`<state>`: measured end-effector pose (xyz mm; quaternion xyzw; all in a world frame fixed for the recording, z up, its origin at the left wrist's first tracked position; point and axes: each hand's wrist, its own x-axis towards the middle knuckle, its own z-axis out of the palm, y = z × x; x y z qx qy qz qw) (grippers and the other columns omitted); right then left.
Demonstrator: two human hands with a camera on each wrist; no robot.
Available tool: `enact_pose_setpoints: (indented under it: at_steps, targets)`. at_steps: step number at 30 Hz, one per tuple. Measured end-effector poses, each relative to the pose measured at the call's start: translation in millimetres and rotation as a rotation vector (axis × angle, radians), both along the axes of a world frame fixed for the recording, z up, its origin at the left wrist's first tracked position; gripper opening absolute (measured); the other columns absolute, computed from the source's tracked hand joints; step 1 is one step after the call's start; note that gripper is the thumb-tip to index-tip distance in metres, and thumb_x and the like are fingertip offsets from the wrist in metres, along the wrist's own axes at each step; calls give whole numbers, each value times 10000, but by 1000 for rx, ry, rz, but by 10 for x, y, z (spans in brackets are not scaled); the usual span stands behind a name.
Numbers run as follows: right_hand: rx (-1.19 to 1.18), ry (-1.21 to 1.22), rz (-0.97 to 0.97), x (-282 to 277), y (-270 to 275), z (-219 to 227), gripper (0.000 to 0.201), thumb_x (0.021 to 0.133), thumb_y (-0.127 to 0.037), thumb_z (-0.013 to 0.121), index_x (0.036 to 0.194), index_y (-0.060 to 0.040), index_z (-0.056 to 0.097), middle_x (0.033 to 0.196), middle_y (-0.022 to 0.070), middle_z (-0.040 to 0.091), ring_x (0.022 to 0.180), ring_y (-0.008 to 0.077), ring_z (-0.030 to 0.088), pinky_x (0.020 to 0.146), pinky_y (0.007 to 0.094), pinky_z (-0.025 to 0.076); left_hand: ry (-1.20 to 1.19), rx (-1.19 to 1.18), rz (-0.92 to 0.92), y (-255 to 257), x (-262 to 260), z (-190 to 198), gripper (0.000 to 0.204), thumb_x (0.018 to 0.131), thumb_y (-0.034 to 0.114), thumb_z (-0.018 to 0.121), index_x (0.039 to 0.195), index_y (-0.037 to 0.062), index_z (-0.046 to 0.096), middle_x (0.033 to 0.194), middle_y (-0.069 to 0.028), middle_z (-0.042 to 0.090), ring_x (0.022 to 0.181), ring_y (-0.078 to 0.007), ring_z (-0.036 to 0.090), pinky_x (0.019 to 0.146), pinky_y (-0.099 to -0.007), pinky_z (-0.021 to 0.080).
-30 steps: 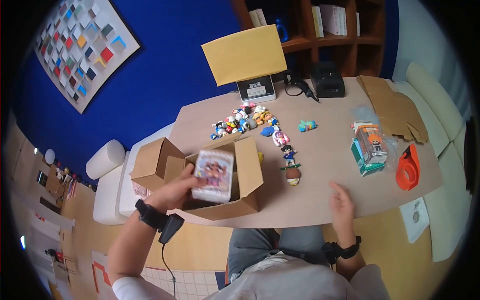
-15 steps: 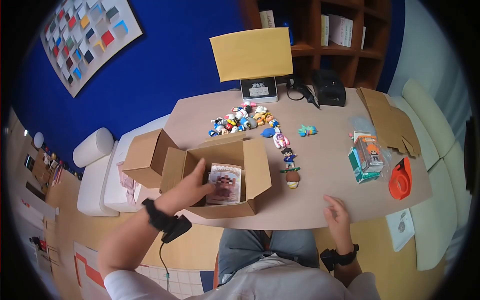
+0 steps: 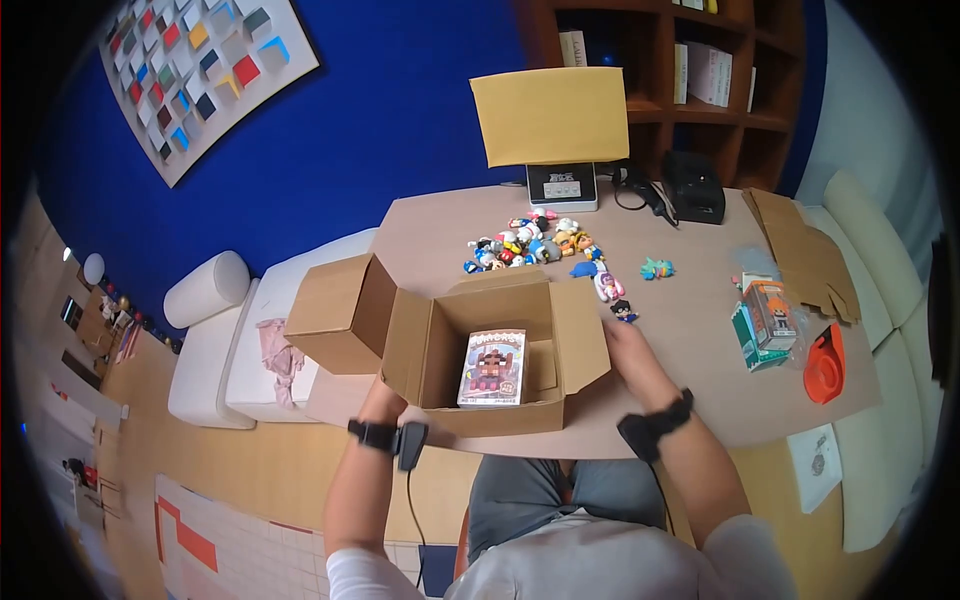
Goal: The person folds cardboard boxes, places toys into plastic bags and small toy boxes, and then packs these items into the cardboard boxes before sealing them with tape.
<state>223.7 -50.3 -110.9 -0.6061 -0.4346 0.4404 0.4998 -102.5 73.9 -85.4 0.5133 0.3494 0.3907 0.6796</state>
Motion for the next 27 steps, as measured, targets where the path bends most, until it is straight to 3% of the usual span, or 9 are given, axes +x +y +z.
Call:
enact_pose_setpoints:
  at_steps: [2,6,14,15,16,18,21,24,27]
  targets:
    - [51,394,-31,-176,230,118,340,932,-231,481,1165,9,546,1077,70,604,946,108,558,806,235,437,-142,-119,-155,335,53,-144,474,913,344,498,1245,9,459,1144,-57,559,1018,-142,534,899,-281,416]
    - [223,306,120,-247,410,258,388,917,-269,515,1192,4,521,1085,62,589,980,107,536,834,249,425,-38,-145,-290,390,427,116,515,889,356,531,1250,1,442,1142,-69,558,1023,-156,537,898,-284,416]
    - [350,202,95,-293,358,559,398,827,-41,585,1209,4,482,1140,47,535,1044,107,498,883,250,408,-83,303,-81,-86,623,240,421,860,124,535,1256,17,438,1219,-107,509,1117,-175,487,939,-296,391]
    - [315,44,94,-269,343,593,389,847,-14,533,1230,-1,471,1180,67,513,1083,126,485,906,265,403,-39,404,-39,-110,581,251,410,863,117,525,1252,14,446,1237,-116,497,1142,-183,471,956,-303,379]
    - [385,176,74,-261,274,639,385,869,-17,499,1251,3,454,1198,101,510,1129,165,476,939,283,389,5,504,3,-121,546,245,400,866,110,515,1248,11,454,1255,-125,485,1167,-192,455,973,-310,367]
    - [487,50,42,-286,46,632,382,888,-61,495,1262,2,447,1245,128,483,1169,206,455,977,306,365,-117,534,-14,-175,428,131,405,871,202,528,1233,27,481,1328,-151,415,1257,-246,372,1024,-362,314]
    - [574,279,106,-307,-328,569,451,879,-182,575,1264,11,440,1290,141,449,1221,235,414,1008,346,338,-284,560,-94,-505,263,195,499,859,353,561,1276,99,455,1392,-165,335,1319,-319,272,1054,-434,252]
    - [698,77,168,-424,-572,536,578,828,-320,637,1251,26,447,1296,147,444,1236,250,402,1008,387,338,-161,794,-134,-762,215,193,515,841,423,580,1279,183,455,1402,-179,314,1324,-364,240,1058,-460,230]
    - [654,-460,194,-460,-688,613,584,694,-311,736,1156,-6,550,1270,153,473,1222,296,423,979,407,370,-10,863,-157,-840,174,159,566,755,368,702,1251,220,473,1407,-190,306,1342,-406,175,1059,-484,213]
